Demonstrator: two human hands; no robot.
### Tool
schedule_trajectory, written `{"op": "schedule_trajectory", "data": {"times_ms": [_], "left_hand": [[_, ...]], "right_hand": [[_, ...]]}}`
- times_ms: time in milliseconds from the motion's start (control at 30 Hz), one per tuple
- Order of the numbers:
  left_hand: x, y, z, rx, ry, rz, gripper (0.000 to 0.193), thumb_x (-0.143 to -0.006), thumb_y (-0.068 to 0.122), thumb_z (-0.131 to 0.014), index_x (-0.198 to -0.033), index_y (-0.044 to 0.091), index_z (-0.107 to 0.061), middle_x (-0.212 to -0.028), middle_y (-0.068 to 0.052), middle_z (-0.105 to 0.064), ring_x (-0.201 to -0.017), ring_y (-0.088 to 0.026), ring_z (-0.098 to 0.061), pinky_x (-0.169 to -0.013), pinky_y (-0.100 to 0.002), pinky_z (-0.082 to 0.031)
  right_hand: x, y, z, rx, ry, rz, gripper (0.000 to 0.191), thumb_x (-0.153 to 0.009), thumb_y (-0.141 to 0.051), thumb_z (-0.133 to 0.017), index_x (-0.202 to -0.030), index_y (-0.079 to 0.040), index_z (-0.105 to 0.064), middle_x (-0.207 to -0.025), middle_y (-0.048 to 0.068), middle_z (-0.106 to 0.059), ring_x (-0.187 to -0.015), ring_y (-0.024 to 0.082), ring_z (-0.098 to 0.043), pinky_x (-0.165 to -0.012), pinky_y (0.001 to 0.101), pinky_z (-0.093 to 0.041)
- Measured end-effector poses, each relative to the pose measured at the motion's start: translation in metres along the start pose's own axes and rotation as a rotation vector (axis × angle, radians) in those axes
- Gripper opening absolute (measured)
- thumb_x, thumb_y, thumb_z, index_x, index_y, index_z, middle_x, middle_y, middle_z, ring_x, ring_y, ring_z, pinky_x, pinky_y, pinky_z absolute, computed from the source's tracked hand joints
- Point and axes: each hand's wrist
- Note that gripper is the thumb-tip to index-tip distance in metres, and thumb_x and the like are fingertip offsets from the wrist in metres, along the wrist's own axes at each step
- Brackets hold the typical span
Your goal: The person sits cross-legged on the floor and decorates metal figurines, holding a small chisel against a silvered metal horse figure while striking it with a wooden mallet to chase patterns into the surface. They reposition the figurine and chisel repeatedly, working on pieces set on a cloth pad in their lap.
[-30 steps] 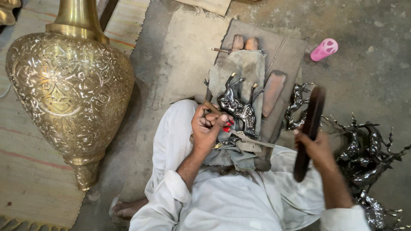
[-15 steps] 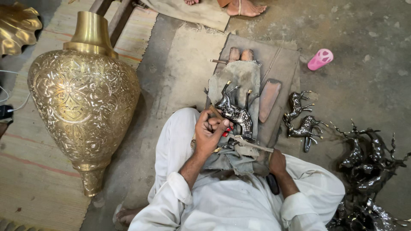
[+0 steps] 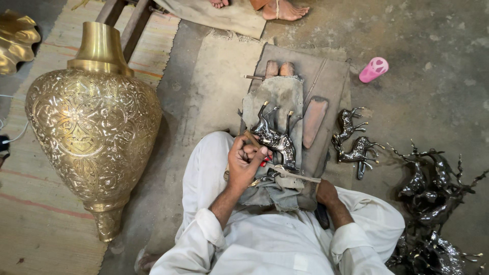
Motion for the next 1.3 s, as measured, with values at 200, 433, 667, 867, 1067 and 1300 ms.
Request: {"op": "schedule_trajectory", "data": {"times_ms": [200,433,667,867,1067,1300], "left_hand": [[-0.002,0.009,-0.005,-0.014,-0.004,-0.021,0.032,-0.099,0.001,-0.069,-0.126,0.001,-0.051,-0.09,-0.011,-0.077,-0.079,-0.01,-0.072,-0.064,-0.022,-0.054],[-0.004,0.027,-0.009,-0.031,-0.004,-0.082,0.032,-0.1,0.0,-0.069,-0.127,-0.001,-0.052,-0.093,-0.01,-0.075,-0.088,-0.011,-0.074,-0.074,-0.024,-0.058],[-0.004,0.031,-0.011,-0.036,0.019,-0.017,0.032,-0.098,-0.001,-0.069,-0.125,0.0,-0.052,-0.089,-0.01,-0.076,-0.082,-0.011,-0.073,-0.065,-0.023,-0.054],[-0.005,0.041,0.003,-0.019,0.034,0.108,0.031,-0.096,0.001,-0.07,-0.124,-0.001,-0.055,-0.087,-0.012,-0.078,-0.079,-0.014,-0.075,-0.07,-0.027,-0.06],[-0.028,0.064,0.024,-0.176,0.006,0.21,0.039,-0.092,0.002,-0.073,-0.127,0.001,-0.057,-0.086,-0.009,-0.077,-0.076,-0.011,-0.072,-0.066,-0.026,-0.059],[-0.073,0.079,-0.001,-0.373,-0.304,0.018,0.045,-0.089,0.005,-0.078,-0.13,0.001,-0.062,-0.094,-0.006,-0.076,-0.088,-0.007,-0.073,-0.077,-0.024,-0.059]], "right_hand": [[0.007,-0.006,0.007,-0.007,0.021,-0.024,0.038,-0.092,-0.028,-0.056,-0.12,-0.005,-0.068,-0.114,0.02,-0.074,-0.107,0.04,-0.071,-0.091,0.0483,-0.057],[0.026,-0.011,0.015,-0.145,-0.019,-0.147,0.05,-0.093,-0.045,-0.051,-0.126,-0.01,-0.065,-0.122,0.022,-0.07,-0.113,0.044,-0.065,-0.096,0.0533,-0.051],[0.028,-0.022,0.013,-0.027,0.032,-0.181,0.057,-0.083,-0.047,-0.063,-0.122,-0.005,-0.064,-0.115,0.023,-0.073,-0.11,0.041,-0.07,-0.095,0.0508,-0.056],[0.029,-0.009,0.008,-0.386,0.112,-0.151,0.048,-0.088,-0.04,-0.061,-0.122,-0.006,-0.067,-0.114,0.024,-0.072,-0.109,0.044,-0.067,-0.092,0.052,-0.053],[0.036,0.016,0.0,-1.24,0.143,-0.334,0.043,-0.095,-0.035,-0.061,-0.118,0.001,-0.068,-0.094,0.018,-0.077,-0.082,0.03,-0.069,-0.074,0.0405,-0.054],[0.046,0.056,-0.002,-1.653,0.104,-0.351,0.041,-0.099,-0.034,-0.063,-0.127,-0.004,-0.064,-0.074,0.004,-0.057,-0.066,0.017,-0.055,-0.064,0.0336,-0.048]]}}
Point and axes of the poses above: each hand's wrist, its own x-axis away from the middle knuckle, its own z-axis out of the back of the hand, y = z × x
